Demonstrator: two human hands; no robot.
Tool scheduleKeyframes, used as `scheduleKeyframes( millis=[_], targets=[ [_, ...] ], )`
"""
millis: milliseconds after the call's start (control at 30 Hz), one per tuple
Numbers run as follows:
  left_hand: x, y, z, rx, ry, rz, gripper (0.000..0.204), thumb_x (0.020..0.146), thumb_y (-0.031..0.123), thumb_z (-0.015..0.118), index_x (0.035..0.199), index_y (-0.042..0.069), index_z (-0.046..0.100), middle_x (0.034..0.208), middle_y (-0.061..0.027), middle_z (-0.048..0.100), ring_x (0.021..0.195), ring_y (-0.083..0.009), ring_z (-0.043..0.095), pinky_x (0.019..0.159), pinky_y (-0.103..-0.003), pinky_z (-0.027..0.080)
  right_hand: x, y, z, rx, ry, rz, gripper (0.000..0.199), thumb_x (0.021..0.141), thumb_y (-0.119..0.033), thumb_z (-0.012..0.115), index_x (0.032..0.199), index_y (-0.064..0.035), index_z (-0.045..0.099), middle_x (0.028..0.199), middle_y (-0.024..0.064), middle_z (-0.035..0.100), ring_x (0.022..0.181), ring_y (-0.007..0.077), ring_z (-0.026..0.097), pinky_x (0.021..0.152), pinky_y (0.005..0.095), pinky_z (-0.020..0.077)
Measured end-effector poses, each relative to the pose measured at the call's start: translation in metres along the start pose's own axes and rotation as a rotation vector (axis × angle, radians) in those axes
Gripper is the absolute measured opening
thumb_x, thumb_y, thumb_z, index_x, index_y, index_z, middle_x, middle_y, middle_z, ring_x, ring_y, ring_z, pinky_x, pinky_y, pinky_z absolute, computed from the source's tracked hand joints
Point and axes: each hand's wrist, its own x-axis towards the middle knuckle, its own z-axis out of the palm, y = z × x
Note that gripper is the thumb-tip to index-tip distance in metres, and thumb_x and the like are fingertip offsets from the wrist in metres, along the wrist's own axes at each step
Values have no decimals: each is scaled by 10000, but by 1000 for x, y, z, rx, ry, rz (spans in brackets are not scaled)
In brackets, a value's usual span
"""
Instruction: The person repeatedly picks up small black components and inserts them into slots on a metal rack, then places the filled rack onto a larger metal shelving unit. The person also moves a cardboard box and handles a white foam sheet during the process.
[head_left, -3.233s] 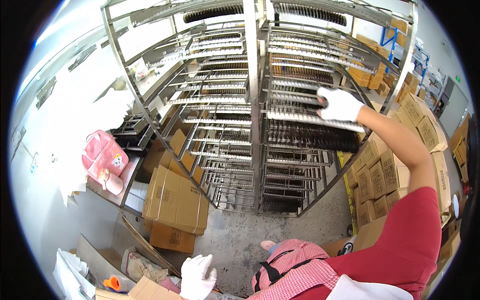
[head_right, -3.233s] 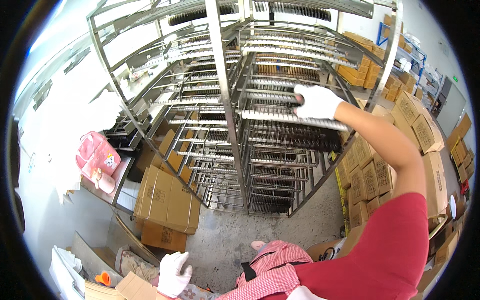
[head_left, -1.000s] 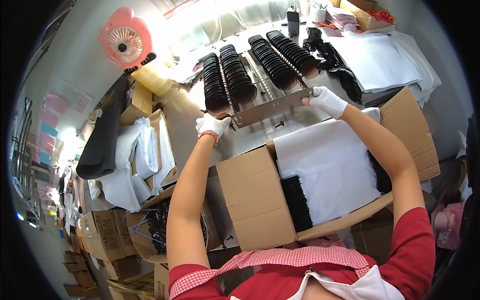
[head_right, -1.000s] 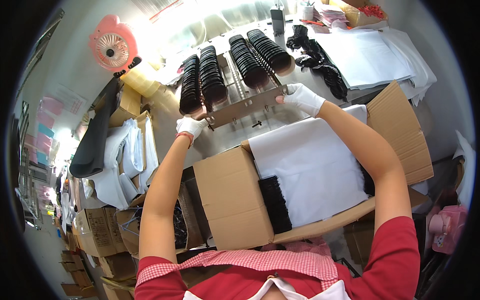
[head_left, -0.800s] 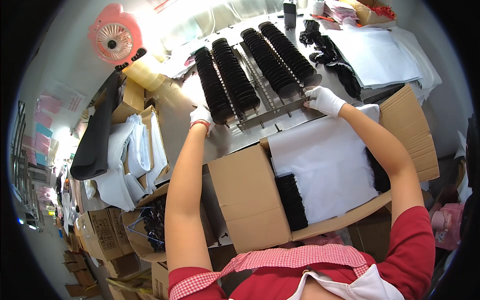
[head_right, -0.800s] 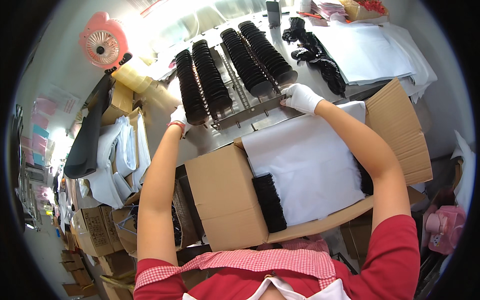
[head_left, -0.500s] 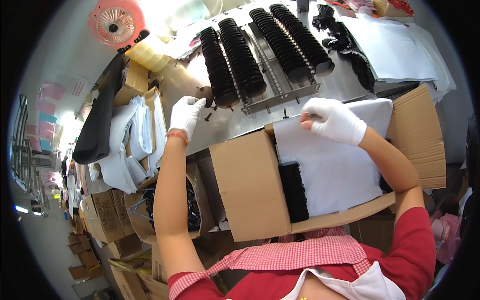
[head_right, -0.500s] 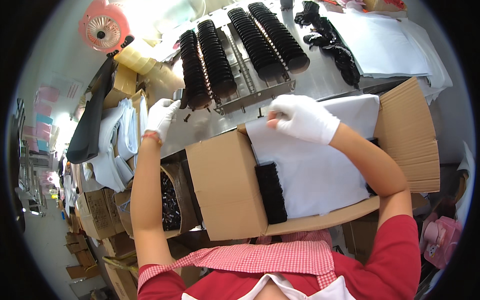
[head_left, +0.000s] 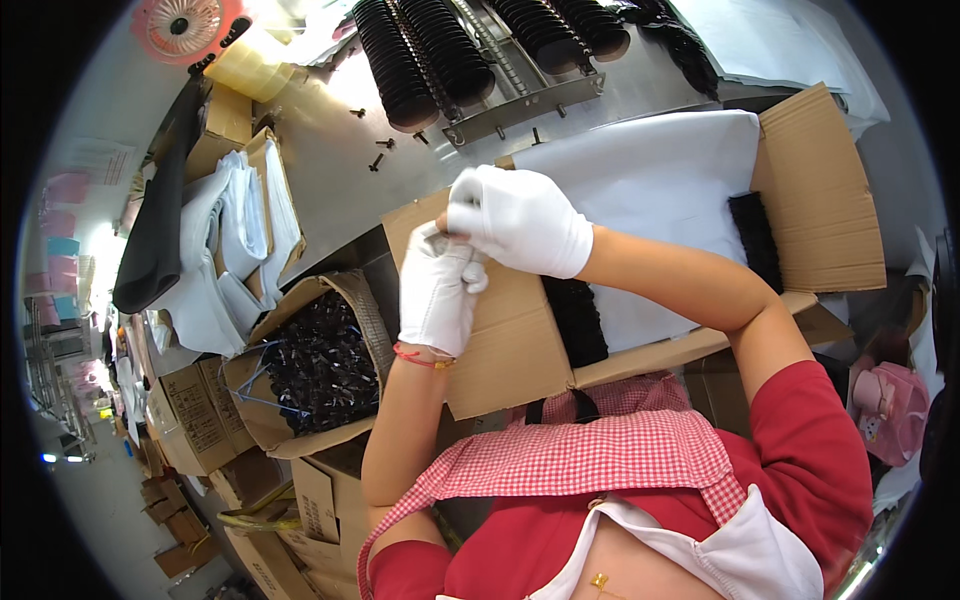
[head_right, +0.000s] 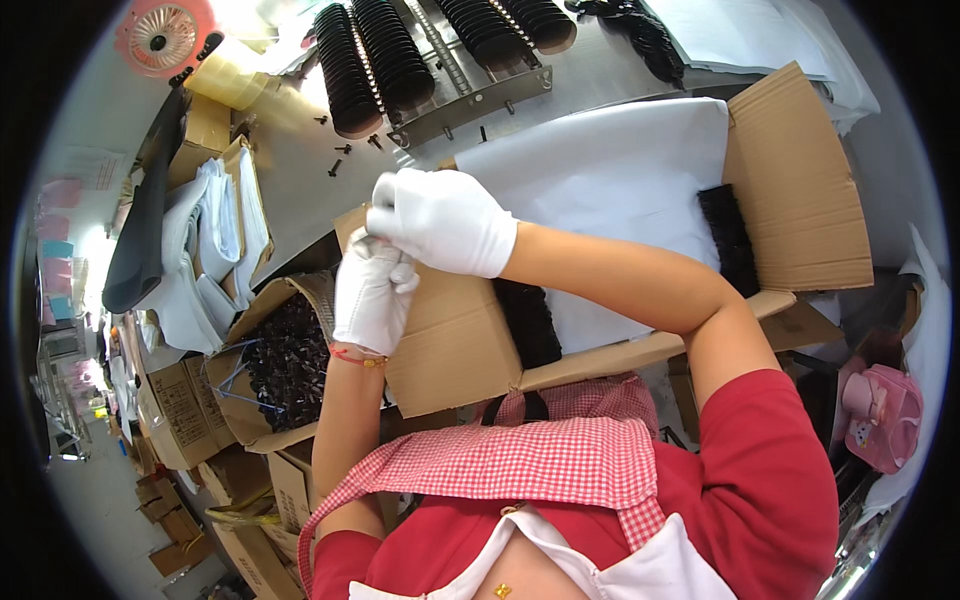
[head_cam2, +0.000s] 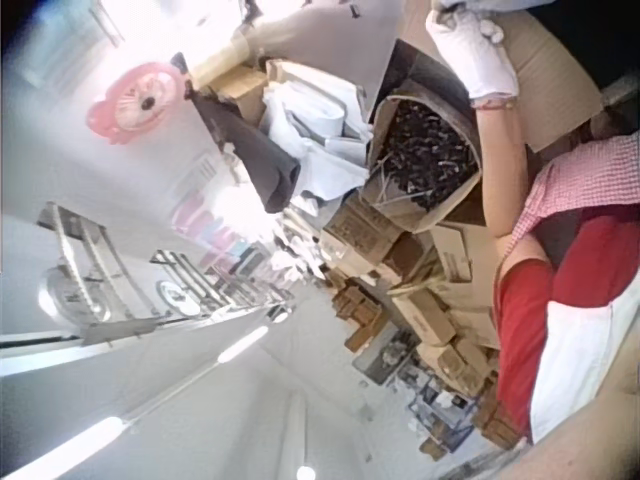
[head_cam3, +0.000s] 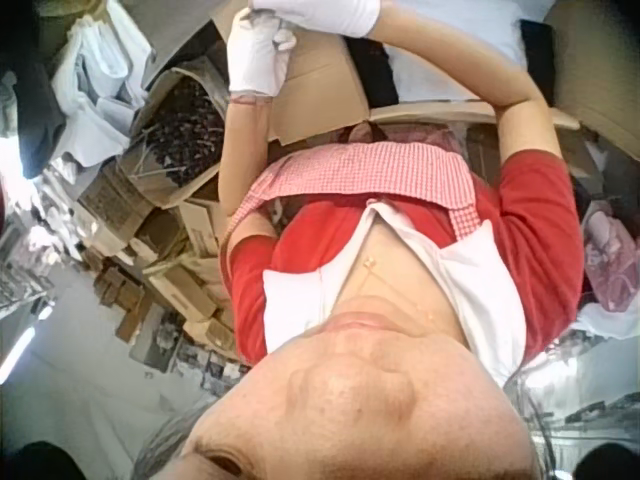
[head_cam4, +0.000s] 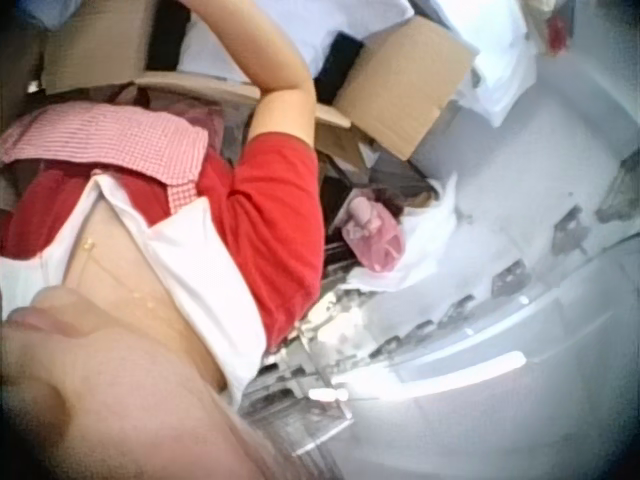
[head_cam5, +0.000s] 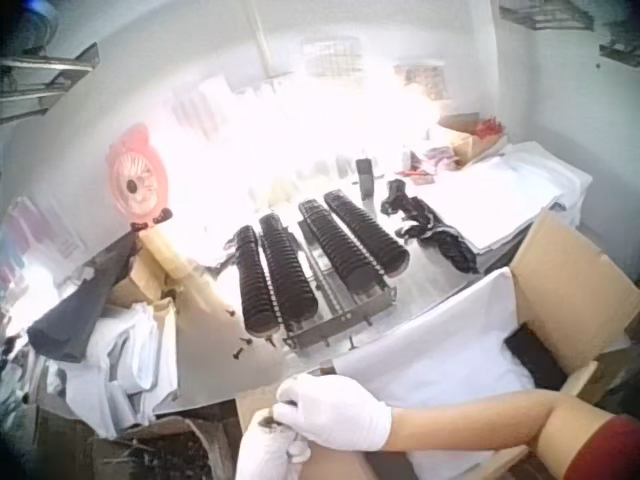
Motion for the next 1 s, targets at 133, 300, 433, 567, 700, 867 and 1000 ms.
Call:
scheduleKeyframes(
  millis=[133, 300, 433, 567, 700, 867, 1000],
  targets=[
    [-22, -13, -26, -274, -126, -187, 111, 1001, 166, 589, 1040, 82, 527, 786, 30, 514, 599, -80, 443, 530, -217, 376, -28, 15, -13, 41, 22, -20, 138, 823, -160, 641, 958, -138, 624, 961, 3, 634, 837, 232, 654, 703, 333, 547],
    [-70, 13, -135, -1193, -467, 232, 656, 931, 542, 615, 1334, 38, 500, 847, 6, 605, 711, -100, 544, 697, -256, 466, -91, 68, -18, -34, -456, 447, 191, 914, -211, 602, 1015, -49, 611, 1016, 145, 641, 924, 382, 635, 796, 465, 517],
    [-94, 19, -180, -1066, -413, 482, 1343, 664, 893, 543, 1581, 53, 36, 1071, 14, 682, 797, -110, 601, 773, -301, 492, -105, 59, 8, 78, -644, 561, 355, 943, -336, 593, 1115, -28, 629, 1014, 195, 597, 947, 411, 608, 823, 481, 498],
    [-73, 24, -143, -836, -548, 272, 979, 911, 707, 487, 1570, 48, 189, 1067, 17, 649, 771, -123, 527, 807, -327, 448, -93, 45, 0, -74, -772, 466, 499, 933, -505, 577, 1105, -46, 669, 1064, 175, 623, 984, 388, 624, 843, 470, 514],
    [-32, 13, -63, -112, -424, 272, 556, 1040, 381, 461, 1468, 29, 416, 1110, -58, 636, 883, -176, 546, 859, -338, 448, -81, 68, -49, 33, -397, 327, 431, 908, -449, 635, 1037, -39, 658, 1024, 156, 633, 955, 380, 623, 851, 456, 521],
    [45, -2, 56, 1066, -434, 807, 398, 945, 119, 576, 1322, -6, 549, 1272, -149, 627, 1222, -264, 572, 1070, -372, 419, -44, 177, -100, 138, 352, 751, 541, 837, -300, 777, 1234, 8, 574, 1165, 170, 644, 1032, 230, 645, 929, 348, 499],
    [130, -27, 110, 1333, -277, 1223, 380, 845, 153, 666, 1193, 7, 615, 1183, -183, 647, 1145, -343, 597, 1015, -423, 460, -27, 244, -113, 625, 224, 810, 755, 814, -189, 783, 1412, 71, 401, 1317, 196, 551, 1149, 215, 579, 983, 332, 482]
  ],
)
